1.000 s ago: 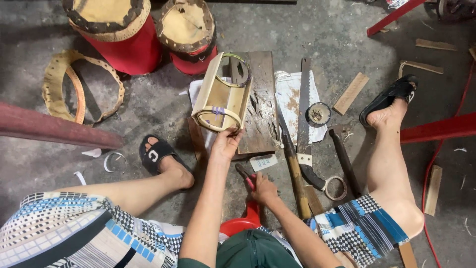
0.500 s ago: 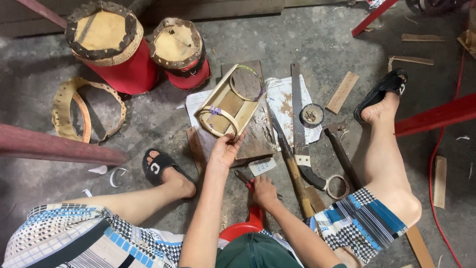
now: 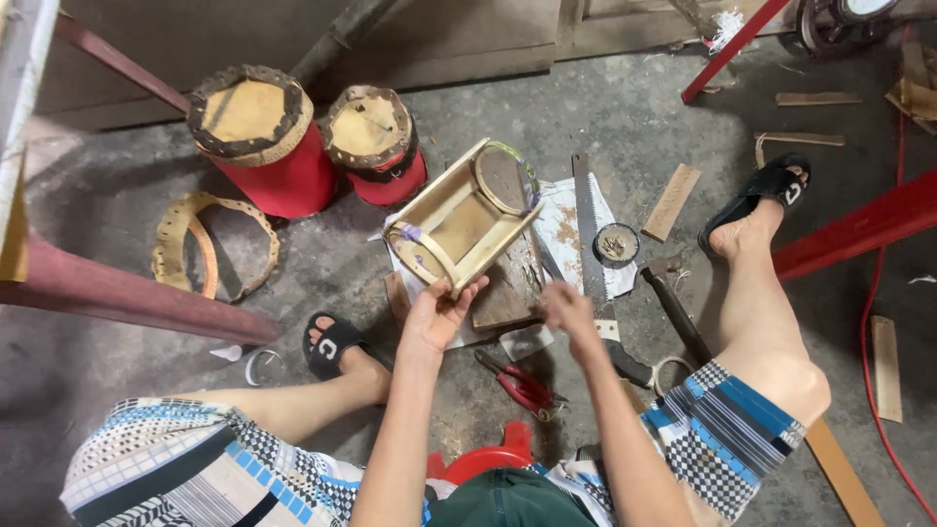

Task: Assembling a wooden instrument frame by fitting slats, trimming with a saw, and sanding the surfaces.

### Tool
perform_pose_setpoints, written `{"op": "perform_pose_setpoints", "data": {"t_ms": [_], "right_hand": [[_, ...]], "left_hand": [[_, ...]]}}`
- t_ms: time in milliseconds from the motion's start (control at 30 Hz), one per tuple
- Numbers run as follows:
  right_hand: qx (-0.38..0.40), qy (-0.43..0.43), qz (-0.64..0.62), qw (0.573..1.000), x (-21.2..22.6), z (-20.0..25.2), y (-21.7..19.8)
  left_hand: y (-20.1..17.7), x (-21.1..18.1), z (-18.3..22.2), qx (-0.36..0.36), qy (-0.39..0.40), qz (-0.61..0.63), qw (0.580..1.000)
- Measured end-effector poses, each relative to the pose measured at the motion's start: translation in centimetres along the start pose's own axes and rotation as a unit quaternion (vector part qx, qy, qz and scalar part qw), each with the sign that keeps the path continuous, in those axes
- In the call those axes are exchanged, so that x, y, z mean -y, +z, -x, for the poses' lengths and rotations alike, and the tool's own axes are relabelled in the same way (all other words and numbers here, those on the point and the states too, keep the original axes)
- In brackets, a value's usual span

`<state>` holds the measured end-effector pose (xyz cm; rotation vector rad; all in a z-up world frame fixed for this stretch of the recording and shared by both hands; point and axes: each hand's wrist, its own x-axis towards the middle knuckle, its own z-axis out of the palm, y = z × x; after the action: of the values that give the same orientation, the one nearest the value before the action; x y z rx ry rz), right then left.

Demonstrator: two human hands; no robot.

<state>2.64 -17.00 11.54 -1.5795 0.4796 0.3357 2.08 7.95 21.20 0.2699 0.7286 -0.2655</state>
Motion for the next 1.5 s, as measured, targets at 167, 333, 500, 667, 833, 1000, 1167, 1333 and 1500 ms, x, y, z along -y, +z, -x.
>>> {"op": "perform_pose_setpoints", "data": {"t_ms": [167,333,500,667,833,1000,1167,1333,1500], "right_hand": [[0.057,-0.142,-0.129,0.980,12.3,5.1,-1.1],[0.143,-0.234,-0.082,0.958,16.0,6.7,-2.8],[0.147,-0.293,-0.051,0.943,16.1,5.9,-3.7],[0.122,-0.303,-0.078,0.942,17.9,8.1,-3.9],[0.141,-0.264,-0.122,0.946,17.8,5.1,-4.1],[0.153,-0.236,-0.128,0.951,19.8,3.2,-3.5],[0.124,-0.215,-0.169,0.954,19.9,0.8,-3.0],[0.135,-0.161,-0.222,0.952,19.9,1.1,-2.9],[0.069,-0.144,-0.198,0.967,19.6,1.9,-1.4]], "left_hand": [[-0.4,-0.1,3.3,-0.010,-0.018,-0.026,0.999],[-1.0,1.0,5.3,0.009,-0.060,-0.050,0.997],[-1.8,2.1,5.6,0.028,-0.140,0.042,0.989],[0.4,1.6,8.1,0.076,-0.182,-0.029,0.980],[1.9,0.9,8.4,0.092,-0.195,-0.051,0.975],[2.5,-0.8,6.5,0.121,-0.172,-0.118,0.971],[5.8,-1.6,7.9,0.126,-0.083,-0.250,0.956],[7.4,-2.4,9.9,-0.079,0.362,-0.473,0.799],[5.8,-3.0,2.9,-0.094,0.412,-0.567,0.707]]}}
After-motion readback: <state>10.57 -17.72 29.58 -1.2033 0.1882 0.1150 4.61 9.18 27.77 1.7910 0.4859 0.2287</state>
